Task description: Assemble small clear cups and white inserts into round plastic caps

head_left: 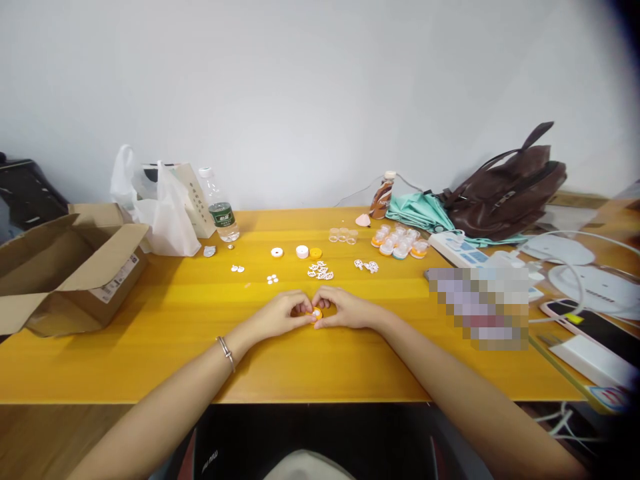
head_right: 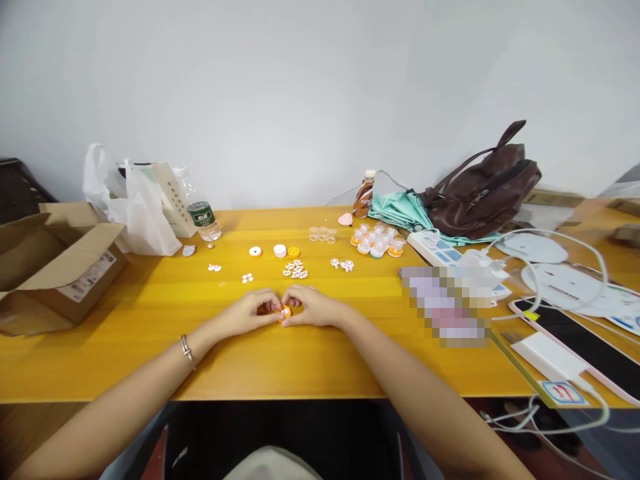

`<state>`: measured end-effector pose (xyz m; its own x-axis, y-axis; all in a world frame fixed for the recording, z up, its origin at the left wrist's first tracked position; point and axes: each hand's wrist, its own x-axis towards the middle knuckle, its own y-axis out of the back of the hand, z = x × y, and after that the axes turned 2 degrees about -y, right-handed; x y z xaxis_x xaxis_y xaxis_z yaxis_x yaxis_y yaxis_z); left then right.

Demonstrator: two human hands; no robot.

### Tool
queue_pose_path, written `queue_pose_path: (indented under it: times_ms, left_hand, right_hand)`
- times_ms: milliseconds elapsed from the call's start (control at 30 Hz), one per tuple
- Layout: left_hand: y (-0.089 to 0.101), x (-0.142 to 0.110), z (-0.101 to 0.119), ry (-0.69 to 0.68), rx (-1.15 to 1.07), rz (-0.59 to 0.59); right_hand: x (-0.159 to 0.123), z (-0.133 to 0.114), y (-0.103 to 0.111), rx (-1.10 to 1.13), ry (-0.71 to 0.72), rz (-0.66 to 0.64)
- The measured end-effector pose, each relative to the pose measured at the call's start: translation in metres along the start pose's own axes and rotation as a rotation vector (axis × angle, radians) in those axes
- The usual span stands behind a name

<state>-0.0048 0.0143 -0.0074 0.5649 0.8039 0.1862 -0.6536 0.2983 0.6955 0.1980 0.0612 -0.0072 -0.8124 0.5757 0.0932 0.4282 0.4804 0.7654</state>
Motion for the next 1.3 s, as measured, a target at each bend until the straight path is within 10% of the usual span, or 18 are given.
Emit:
queue_pose_path:
  times_ms: [1300]
  left_hand:
    - [-0.003, 0.003, 0.019, 0.222, 0.138, 0.08]
  right_hand:
    - [0.003, -0.006, -0.003, 0.014, -0.042, 0.029]
